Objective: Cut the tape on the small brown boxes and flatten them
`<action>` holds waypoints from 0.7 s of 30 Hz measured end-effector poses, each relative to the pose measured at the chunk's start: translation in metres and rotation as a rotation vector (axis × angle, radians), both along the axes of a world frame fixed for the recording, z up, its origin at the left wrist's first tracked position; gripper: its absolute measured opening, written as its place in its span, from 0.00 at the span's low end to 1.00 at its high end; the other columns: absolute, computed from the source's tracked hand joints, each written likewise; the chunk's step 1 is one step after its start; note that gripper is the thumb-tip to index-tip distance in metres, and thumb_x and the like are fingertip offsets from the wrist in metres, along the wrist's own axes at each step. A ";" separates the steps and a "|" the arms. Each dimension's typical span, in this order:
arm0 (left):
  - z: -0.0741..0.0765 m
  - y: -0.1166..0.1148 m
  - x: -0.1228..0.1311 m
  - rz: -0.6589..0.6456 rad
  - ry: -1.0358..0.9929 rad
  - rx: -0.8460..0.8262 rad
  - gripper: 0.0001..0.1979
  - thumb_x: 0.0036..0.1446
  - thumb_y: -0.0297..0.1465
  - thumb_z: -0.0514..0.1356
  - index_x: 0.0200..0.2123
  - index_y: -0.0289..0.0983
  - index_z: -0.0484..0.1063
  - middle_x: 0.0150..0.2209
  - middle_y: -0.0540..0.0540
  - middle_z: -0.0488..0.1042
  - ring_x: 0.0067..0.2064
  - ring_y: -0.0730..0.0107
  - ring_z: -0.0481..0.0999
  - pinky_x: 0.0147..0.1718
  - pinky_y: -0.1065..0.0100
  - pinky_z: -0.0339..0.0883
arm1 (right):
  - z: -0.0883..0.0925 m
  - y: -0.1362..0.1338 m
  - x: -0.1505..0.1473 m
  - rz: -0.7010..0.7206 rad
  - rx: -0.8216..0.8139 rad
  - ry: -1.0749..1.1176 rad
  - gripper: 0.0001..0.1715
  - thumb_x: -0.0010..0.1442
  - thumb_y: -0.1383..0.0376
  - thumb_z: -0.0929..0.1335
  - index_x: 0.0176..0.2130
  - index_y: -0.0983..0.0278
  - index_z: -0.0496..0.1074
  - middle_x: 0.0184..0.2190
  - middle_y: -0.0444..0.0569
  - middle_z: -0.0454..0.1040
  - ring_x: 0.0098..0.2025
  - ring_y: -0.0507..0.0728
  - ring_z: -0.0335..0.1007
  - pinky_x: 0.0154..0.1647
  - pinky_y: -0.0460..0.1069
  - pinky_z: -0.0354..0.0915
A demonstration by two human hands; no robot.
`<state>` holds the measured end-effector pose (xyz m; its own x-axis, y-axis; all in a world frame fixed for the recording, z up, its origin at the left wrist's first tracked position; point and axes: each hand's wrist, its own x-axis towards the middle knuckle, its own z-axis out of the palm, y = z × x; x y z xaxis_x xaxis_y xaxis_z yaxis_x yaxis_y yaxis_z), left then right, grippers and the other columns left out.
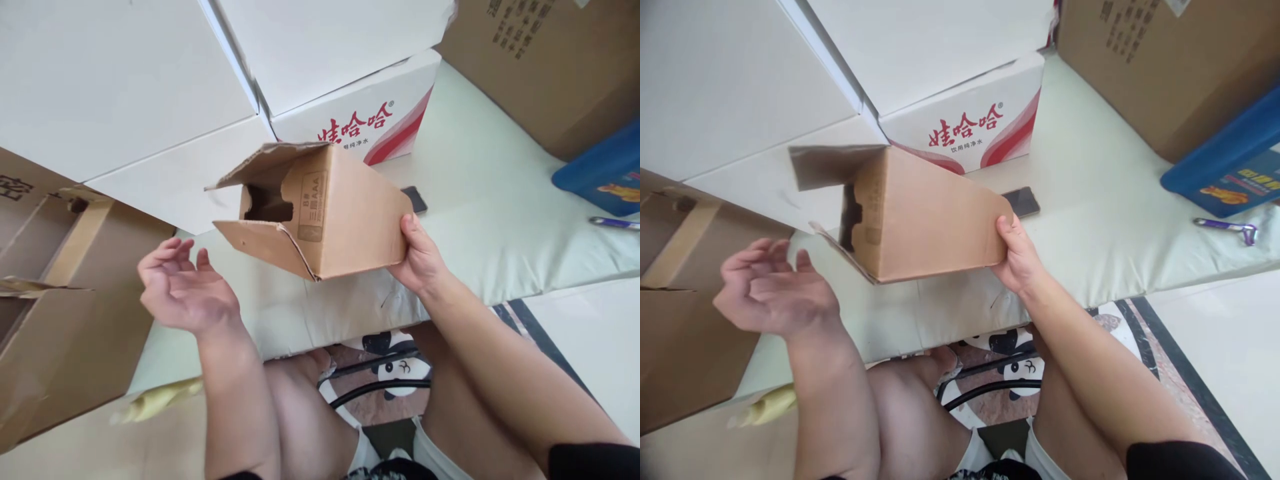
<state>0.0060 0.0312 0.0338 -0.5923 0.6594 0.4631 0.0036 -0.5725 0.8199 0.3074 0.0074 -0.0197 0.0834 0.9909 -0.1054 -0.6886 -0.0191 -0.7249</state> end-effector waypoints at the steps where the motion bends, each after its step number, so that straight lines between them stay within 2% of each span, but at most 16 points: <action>1: 0.001 -0.002 0.001 -0.068 0.056 0.079 0.16 0.48 0.43 0.65 0.38 0.40 0.75 0.48 0.47 0.75 0.50 0.63 0.74 0.44 0.64 0.69 | 0.000 0.000 0.000 0.002 0.002 0.000 0.26 0.54 0.45 0.78 0.48 0.51 0.73 0.50 0.41 0.81 0.51 0.60 0.80 0.52 0.58 0.77; 3: 0.002 -0.004 0.004 -0.222 0.285 0.162 0.25 0.45 0.47 0.71 0.45 0.43 0.78 0.54 0.46 0.75 0.57 0.60 0.73 0.52 0.62 0.69 | 0.000 -0.001 -0.001 0.023 0.003 -0.014 0.27 0.54 0.45 0.78 0.48 0.51 0.73 0.50 0.42 0.81 0.52 0.61 0.80 0.52 0.59 0.78; 6: 0.001 -0.004 0.006 -0.311 0.571 0.099 0.43 0.40 0.58 0.74 0.58 0.45 0.73 0.61 0.41 0.71 0.66 0.50 0.67 0.65 0.54 0.62 | 0.001 -0.003 -0.002 0.083 -0.008 -0.058 0.29 0.52 0.44 0.79 0.48 0.52 0.73 0.48 0.43 0.82 0.50 0.61 0.81 0.49 0.58 0.78; 7: 0.001 -0.004 0.005 -0.312 0.621 0.062 0.47 0.38 0.60 0.74 0.59 0.46 0.71 0.59 0.41 0.71 0.66 0.48 0.69 0.66 0.51 0.61 | 0.001 -0.004 -0.002 0.096 -0.013 -0.068 0.30 0.51 0.45 0.79 0.48 0.52 0.74 0.47 0.43 0.82 0.49 0.61 0.81 0.48 0.57 0.78; 9: 0.004 -0.008 0.001 -0.314 0.673 0.013 0.50 0.34 0.62 0.74 0.59 0.46 0.70 0.51 0.42 0.74 0.56 0.49 0.75 0.61 0.51 0.66 | 0.002 -0.004 -0.002 0.099 -0.029 -0.080 0.31 0.49 0.45 0.80 0.48 0.53 0.74 0.45 0.43 0.83 0.46 0.59 0.81 0.45 0.54 0.78; 12: 0.016 -0.019 -0.005 -0.349 0.828 -0.024 0.46 0.29 0.58 0.78 0.52 0.44 0.74 0.42 0.46 0.75 0.43 0.56 0.75 0.47 0.55 0.70 | 0.002 -0.003 -0.001 0.081 -0.047 -0.088 0.33 0.47 0.47 0.82 0.48 0.53 0.75 0.45 0.42 0.83 0.43 0.57 0.81 0.42 0.51 0.77; 14: 0.025 -0.026 -0.005 -0.389 0.993 -0.086 0.36 0.33 0.51 0.80 0.44 0.43 0.77 0.39 0.47 0.75 0.42 0.57 0.74 0.44 0.57 0.67 | 0.001 -0.002 0.000 0.073 -0.040 -0.112 0.33 0.47 0.46 0.81 0.48 0.53 0.75 0.45 0.43 0.83 0.44 0.57 0.82 0.42 0.51 0.77; 16: 0.029 -0.030 -0.003 -0.382 1.065 -0.097 0.27 0.36 0.46 0.80 0.36 0.42 0.75 0.34 0.49 0.74 0.38 0.60 0.72 0.40 0.60 0.64 | -0.002 -0.001 0.001 0.055 -0.033 -0.152 0.30 0.51 0.45 0.79 0.48 0.53 0.74 0.45 0.43 0.83 0.45 0.58 0.82 0.43 0.53 0.77; 19: 0.029 -0.027 0.002 -0.334 0.952 0.017 0.27 0.35 0.47 0.80 0.27 0.41 0.68 0.29 0.51 0.69 0.32 0.65 0.67 0.32 0.63 0.59 | -0.010 0.001 0.004 0.033 -0.004 -0.253 0.26 0.60 0.39 0.69 0.46 0.54 0.75 0.43 0.48 0.83 0.48 0.64 0.82 0.46 0.59 0.78; 21: 0.025 -0.022 0.004 -0.291 0.743 0.041 0.29 0.37 0.51 0.78 0.24 0.41 0.64 0.26 0.53 0.65 0.29 0.68 0.63 0.30 0.65 0.58 | -0.016 0.001 0.004 0.065 0.090 -0.435 0.32 0.64 0.36 0.61 0.47 0.55 0.76 0.42 0.52 0.83 0.51 0.68 0.81 0.48 0.63 0.77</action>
